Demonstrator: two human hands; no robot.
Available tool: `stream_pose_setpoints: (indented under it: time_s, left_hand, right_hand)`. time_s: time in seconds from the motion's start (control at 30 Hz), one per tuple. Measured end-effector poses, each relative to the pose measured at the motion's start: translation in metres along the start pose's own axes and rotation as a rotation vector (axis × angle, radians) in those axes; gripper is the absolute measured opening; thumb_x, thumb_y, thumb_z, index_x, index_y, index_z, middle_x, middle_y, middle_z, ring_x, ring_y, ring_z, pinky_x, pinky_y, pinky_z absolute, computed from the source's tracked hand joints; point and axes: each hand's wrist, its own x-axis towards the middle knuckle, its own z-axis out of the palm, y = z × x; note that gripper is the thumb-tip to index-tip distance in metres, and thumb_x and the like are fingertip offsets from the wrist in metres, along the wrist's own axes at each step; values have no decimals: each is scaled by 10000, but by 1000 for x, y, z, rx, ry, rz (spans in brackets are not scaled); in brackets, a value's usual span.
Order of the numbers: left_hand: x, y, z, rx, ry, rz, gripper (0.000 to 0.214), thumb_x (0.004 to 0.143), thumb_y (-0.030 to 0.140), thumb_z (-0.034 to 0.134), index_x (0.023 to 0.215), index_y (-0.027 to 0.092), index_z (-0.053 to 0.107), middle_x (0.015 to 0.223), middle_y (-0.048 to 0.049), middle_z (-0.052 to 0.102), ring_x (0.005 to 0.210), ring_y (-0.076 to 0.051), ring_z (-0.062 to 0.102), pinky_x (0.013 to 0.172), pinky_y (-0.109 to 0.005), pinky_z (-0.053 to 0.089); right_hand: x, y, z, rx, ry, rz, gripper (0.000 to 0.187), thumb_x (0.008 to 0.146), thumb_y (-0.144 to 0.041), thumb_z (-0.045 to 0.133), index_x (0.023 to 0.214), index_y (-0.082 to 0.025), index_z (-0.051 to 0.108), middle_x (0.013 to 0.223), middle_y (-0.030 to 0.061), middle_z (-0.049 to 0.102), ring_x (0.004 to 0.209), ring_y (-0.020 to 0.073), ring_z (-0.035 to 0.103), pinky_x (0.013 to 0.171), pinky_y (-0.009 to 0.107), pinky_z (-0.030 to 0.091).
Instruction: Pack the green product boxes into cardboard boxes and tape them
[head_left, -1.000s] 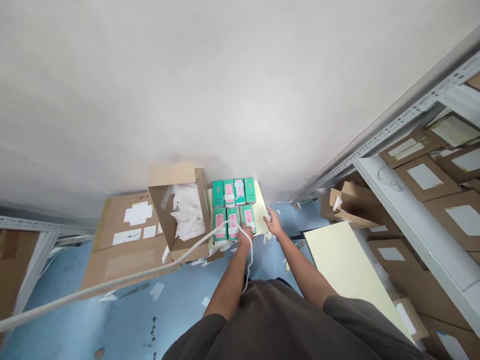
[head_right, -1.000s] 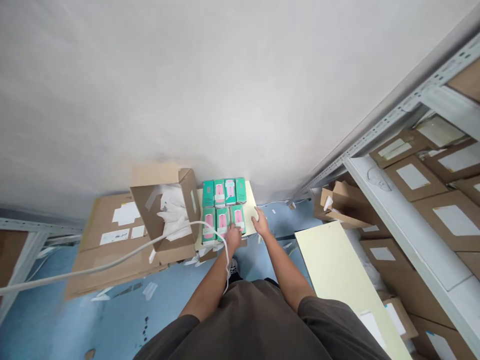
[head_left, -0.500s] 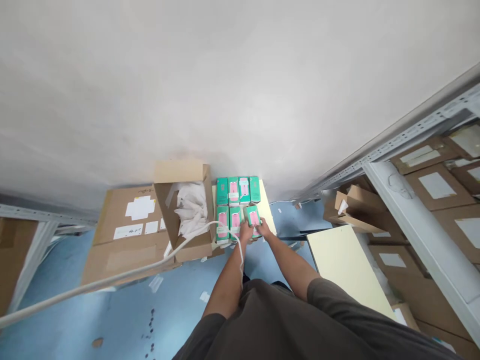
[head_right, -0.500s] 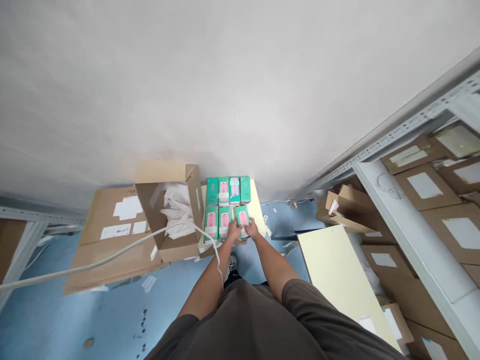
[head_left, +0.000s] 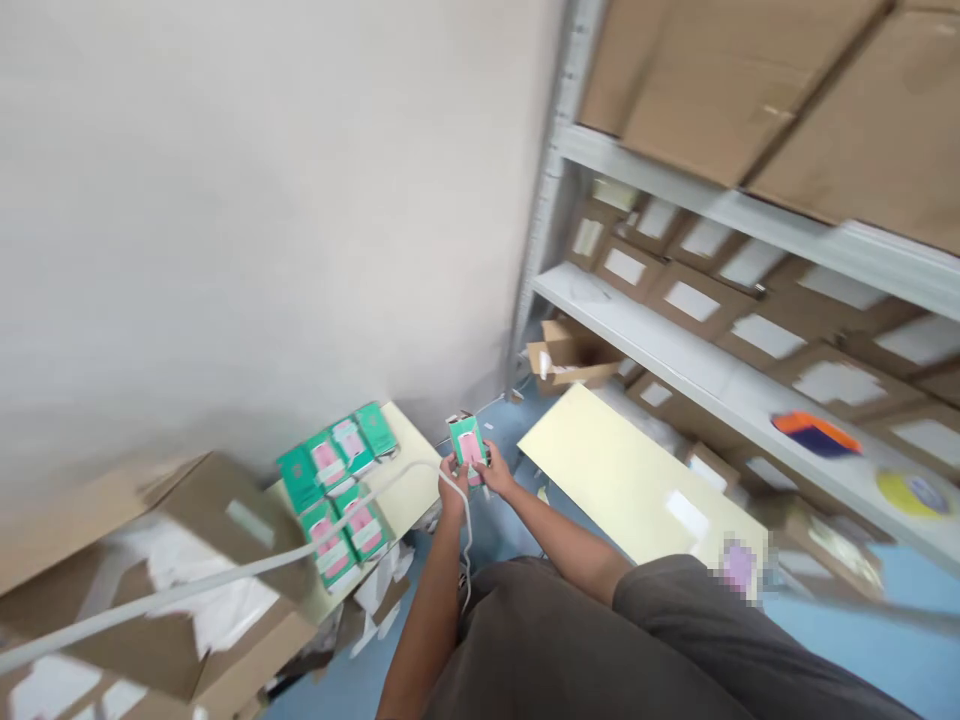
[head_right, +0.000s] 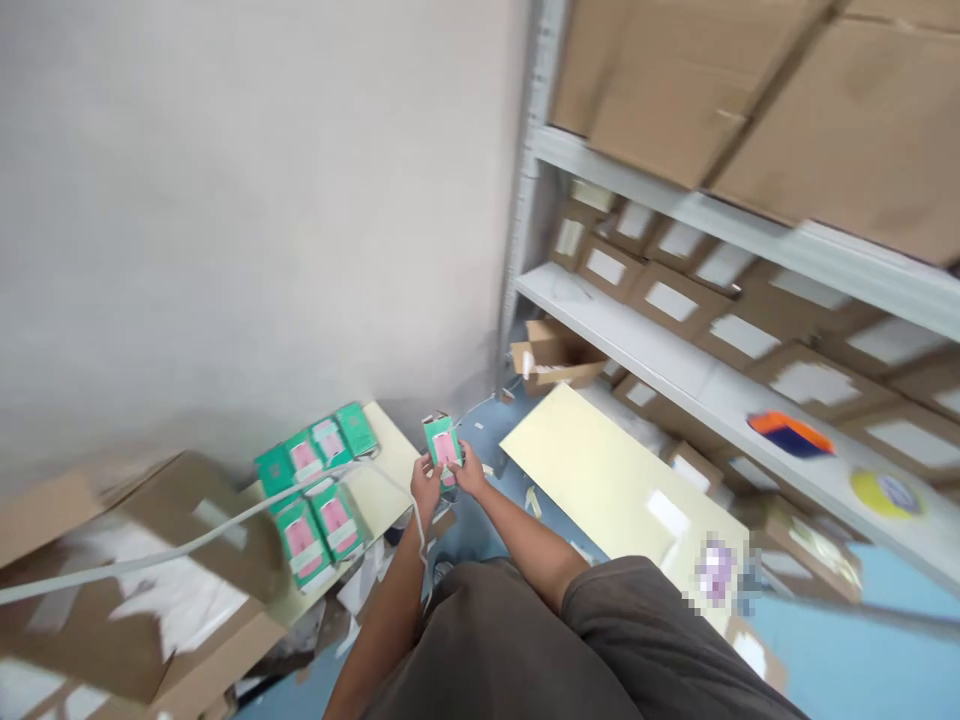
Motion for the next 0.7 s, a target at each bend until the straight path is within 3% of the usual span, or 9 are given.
stream_pose_setpoints:
  time_s: [0.2, 0.3, 0.4, 0.47, 0.53, 0.6, 0.7]
  left_hand:
    - [-16, 71, 128, 137, -332, 149, 620, 945, 195, 701, 1541, 195, 531, 1373, -137, 755, 1272, -282, 737, 1090, -413, 601]
    - [-37, 97, 198, 248, -479, 210, 645, 928, 279, 761, 1539, 174, 584, 1314, -144, 766, 1140, -279, 780, 1033, -411, 627]
    - [-62, 119, 259, 340, -641, 302, 545, 928, 353, 783, 1432, 169, 692, 1228, -142, 782, 1051, -271, 803, 978, -406, 654]
    - [-77, 130, 291, 355, -744, 357, 508, 908, 342, 803, 1380, 177, 718, 1277, -149, 771, 1048, -268, 808, 963, -407, 666]
    - [-87, 135, 314, 317, -822, 383, 528, 871, 279, 825, 1378, 200, 699, 1460, -170, 700, 1098, -268, 802, 971, -416, 671]
    - [-92, 136, 330, 274, -900, 376, 598, 832, 211, 840, 1400, 228, 654, 1596, -179, 608, 1197, -278, 776, 979, -416, 671]
    - [-90, 131, 344, 247, -1028, 349, 752, 783, 199, 880, 1467, 257, 574, 1550, -177, 635, 1300, -293, 733, 983, -399, 662]
  right_hand:
    - [-9, 22, -155, 95, 263, -20, 717, 802, -239, 725, 1509, -261, 603, 1458, 93, 710, 1334, 334, 645, 1223, 537, 491]
    - [-34, 47, -223, 126, 380, -10, 737, 799, -229, 730, 1522, -263, 594, 1427, 87, 727, 1317, 334, 661, 1187, 531, 529]
    - [-63, 73, -277, 166, 496, 38, 742, 802, -236, 724, 1527, -284, 576, 1321, 74, 765, 1164, 320, 721, 1055, 510, 610]
    - [-78, 89, -302, 193, 571, 122, 758, 780, -236, 727, 1517, -278, 557, 1180, 67, 784, 1022, 305, 746, 941, 487, 644]
    - [-86, 103, -319, 216, 644, 198, 770, 742, -233, 742, 1483, -274, 537, 1062, 45, 777, 935, 292, 752, 870, 466, 649]
    - [-88, 114, -328, 234, 713, 231, 743, 707, -235, 757, 1410, -286, 524, 1034, 27, 769, 951, 291, 762, 865, 455, 647]
    - [-85, 126, -329, 226, 812, 264, 609, 686, -249, 760, 1241, -304, 515, 1095, 24, 766, 1056, 291, 771, 937, 464, 635]
